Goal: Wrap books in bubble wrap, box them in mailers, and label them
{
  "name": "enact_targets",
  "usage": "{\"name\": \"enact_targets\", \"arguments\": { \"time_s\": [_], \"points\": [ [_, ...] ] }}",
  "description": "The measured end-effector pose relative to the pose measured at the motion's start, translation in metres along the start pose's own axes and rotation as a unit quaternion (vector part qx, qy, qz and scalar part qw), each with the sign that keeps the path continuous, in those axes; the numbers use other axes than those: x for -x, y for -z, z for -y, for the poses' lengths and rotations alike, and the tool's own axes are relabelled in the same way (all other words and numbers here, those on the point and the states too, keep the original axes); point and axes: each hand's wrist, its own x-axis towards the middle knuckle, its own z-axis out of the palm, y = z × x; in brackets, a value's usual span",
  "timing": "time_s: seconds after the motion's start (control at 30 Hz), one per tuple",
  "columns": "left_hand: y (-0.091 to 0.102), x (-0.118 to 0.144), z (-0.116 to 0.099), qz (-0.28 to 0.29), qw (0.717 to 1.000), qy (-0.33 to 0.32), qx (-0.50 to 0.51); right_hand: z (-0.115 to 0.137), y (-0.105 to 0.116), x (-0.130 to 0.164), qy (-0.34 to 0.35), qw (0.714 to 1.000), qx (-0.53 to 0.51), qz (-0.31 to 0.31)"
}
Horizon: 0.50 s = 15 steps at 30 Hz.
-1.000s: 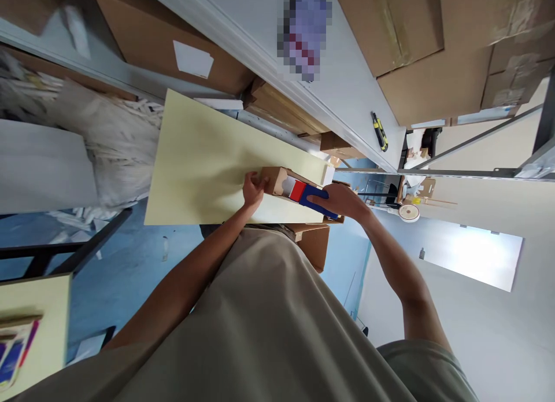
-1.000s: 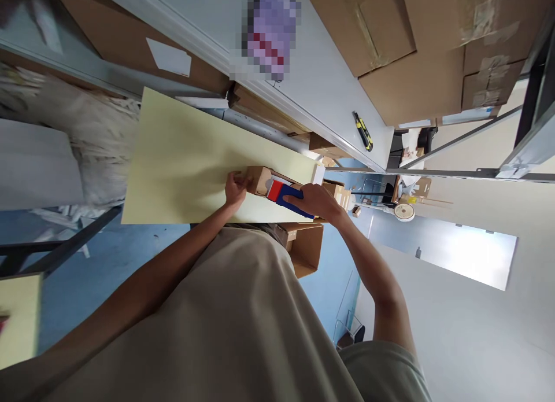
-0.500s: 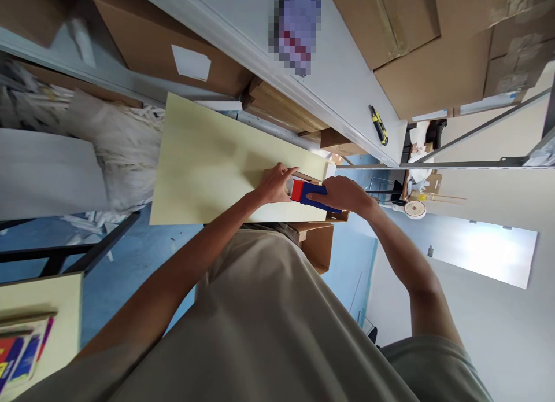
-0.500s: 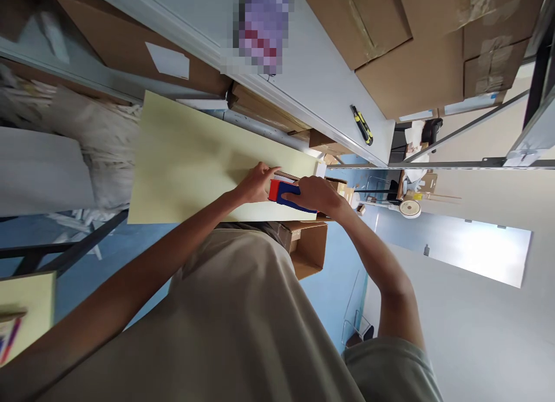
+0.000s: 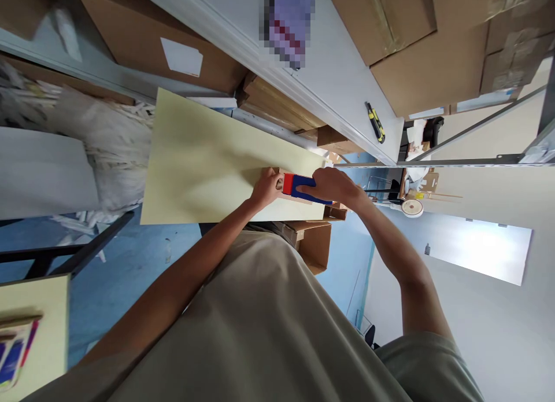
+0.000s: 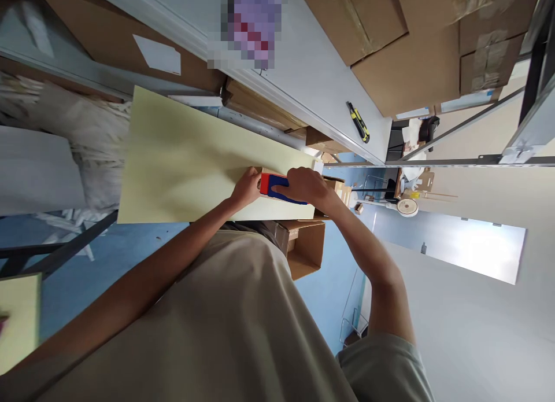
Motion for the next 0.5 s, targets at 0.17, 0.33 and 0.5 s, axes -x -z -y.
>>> {"name": "enact_targets", "arguments": {
  "time_s": [0.17,0.33,0.5],
  "points": [
    [-0.004,-0.003,0.004,-0.016,1.0,0.006,-0.021,-0.003,0.009,-0.005,0.008,1.0,0.014,0.002],
    [-0.004,0.002,0.009,-0.027,0.999,0.023,-0.01,-0.027,-0.003,-0.01,0.013,1.0,0.014,0.01],
    [0.002,0.001,0.016,-0.015,0.999,0.036,0.021,-0.069,-0.036,-0.032,-0.004,0.999,-0.02,0.029]
  ]
}}
